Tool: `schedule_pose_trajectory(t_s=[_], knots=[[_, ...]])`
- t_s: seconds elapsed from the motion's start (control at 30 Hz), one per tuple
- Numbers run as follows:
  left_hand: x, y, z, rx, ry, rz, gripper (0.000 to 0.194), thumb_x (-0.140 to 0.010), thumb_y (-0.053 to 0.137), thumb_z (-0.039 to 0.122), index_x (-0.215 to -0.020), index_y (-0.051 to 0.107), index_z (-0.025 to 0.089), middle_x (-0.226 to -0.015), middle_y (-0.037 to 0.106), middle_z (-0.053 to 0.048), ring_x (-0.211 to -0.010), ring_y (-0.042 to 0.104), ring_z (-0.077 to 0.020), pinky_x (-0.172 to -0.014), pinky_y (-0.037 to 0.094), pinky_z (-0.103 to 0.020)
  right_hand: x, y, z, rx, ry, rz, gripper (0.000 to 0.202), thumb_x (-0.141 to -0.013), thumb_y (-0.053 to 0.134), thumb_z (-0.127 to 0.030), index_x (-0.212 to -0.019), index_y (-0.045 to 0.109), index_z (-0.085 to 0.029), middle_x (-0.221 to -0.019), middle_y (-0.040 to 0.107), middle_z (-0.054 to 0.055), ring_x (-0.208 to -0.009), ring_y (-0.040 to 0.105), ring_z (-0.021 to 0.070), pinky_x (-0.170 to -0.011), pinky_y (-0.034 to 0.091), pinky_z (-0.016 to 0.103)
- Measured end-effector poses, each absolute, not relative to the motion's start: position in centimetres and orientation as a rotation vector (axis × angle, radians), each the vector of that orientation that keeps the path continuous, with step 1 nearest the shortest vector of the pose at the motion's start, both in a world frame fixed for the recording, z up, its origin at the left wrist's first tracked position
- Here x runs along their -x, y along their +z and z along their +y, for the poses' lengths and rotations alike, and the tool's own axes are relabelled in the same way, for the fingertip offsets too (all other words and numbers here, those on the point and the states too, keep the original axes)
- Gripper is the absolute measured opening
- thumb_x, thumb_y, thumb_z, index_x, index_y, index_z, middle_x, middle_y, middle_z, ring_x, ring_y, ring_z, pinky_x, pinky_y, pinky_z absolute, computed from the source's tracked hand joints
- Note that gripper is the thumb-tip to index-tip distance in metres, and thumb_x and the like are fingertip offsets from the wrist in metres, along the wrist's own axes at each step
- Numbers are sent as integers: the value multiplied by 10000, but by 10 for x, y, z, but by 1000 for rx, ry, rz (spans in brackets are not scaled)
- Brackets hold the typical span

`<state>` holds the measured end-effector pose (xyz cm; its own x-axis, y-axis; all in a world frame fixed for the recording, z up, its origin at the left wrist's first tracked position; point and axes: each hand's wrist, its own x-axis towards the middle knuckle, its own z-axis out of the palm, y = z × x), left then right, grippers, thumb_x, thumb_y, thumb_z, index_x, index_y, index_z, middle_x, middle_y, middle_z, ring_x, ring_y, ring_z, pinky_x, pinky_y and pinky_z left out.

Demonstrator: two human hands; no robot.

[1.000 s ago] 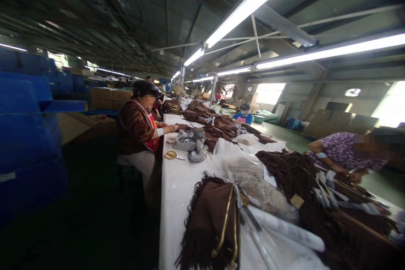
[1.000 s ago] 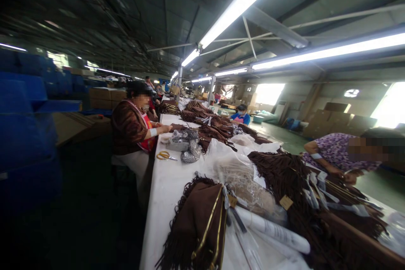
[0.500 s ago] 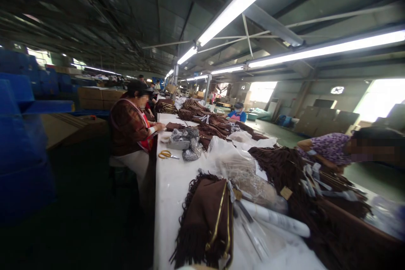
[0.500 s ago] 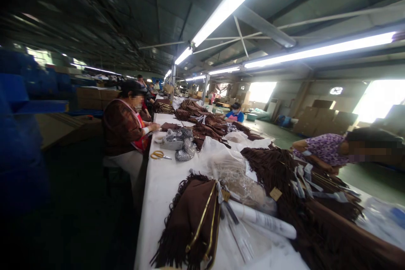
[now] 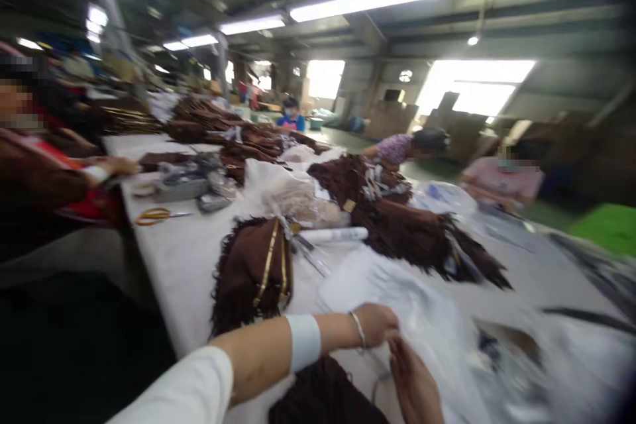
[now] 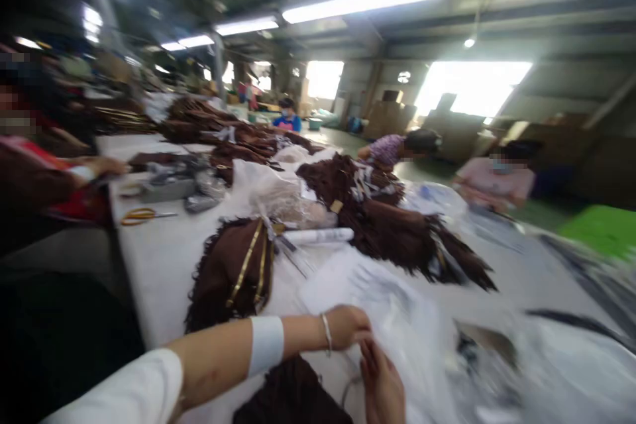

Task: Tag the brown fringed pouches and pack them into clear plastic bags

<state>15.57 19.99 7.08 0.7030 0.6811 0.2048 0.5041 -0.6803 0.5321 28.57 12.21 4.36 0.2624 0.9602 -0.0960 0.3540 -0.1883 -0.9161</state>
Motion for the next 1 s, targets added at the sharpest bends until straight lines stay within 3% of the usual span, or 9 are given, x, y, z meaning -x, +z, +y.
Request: schedule_pose_trajectory(t_s=[0.07,0.2,0.37,0.53,0.73,0.87,0.93,1.0], knots=[[-177,63,203,-2424,476,885,230,-903,543,327,-1003,592,126,-974,614,-56,-846,602,-164,-764,518,-356,-295,33,115,1646,1019,-946,426,-833,482,-583,-1072,592,-248,-1130,637,64,-1037,616,199,-794,547,303],[-190,57,211,-2417,399,859,172,-864,528,239,-834,657,129,-778,640,-34,-729,592,-155,-688,474,-281,-301,19,119,1481,1113,-604,507,-649,685,-573,-995,628,-207,-1041,676,54,-895,661,185,-674,547,244],[-183,67,206,-2486,352,895,175,-806,518,208,-812,690,175,-746,662,-9,-685,587,-136,-636,432,-216,-297,21,120,1384,1153,-396,442,-574,762,-521,-800,650,-158,-818,682,45,-665,627,118,-532,488,186],[-191,76,205,-2538,388,1065,146,-831,505,206,-806,644,169,-792,662,-27,-749,604,-159,-688,447,-235,-299,26,120,1349,1157,-340,416,-544,791,-495,-716,630,-152,-692,650,13,-596,598,102,-505,475,178],[-191,93,234,-2535,546,1387,216,-955,321,190,-961,534,160,-902,638,-72,-835,612,-171,-738,453,-262,-307,35,112,1403,1268,-310,312,-677,707,-452,-693,589,-164,-638,626,8,-535,590,96,-513,493,197],[-187,100,236,-2605,595,1405,220,-976,295,224,-1017,500,157,-850,632,-72,-794,614,-182,-679,441,-255,-296,78,93,1399,1552,-575,365,-716,668,-494,-690,637,-131,-611,637,66,-490,593,169,-445,473,279],[-186,101,227,-2668,590,1339,235,-981,291,249,-1037,501,160,-849,631,-70,-797,609,-189,-670,436,-257,-292,107,88,1434,1347,-947,392,-784,587,-526,-802,667,-142,-725,670,92,-627,635,217,-538,504,328],[-187,101,213,-2733,577,1248,272,-988,263,266,-1062,503,163,-880,628,-77,-842,601,-199,-695,433,-268,-293,130,91,1607,705,-1365,335,-843,548,-451,-1020,647,-184,-986,664,105,-925,610,249,-782,488,378]])
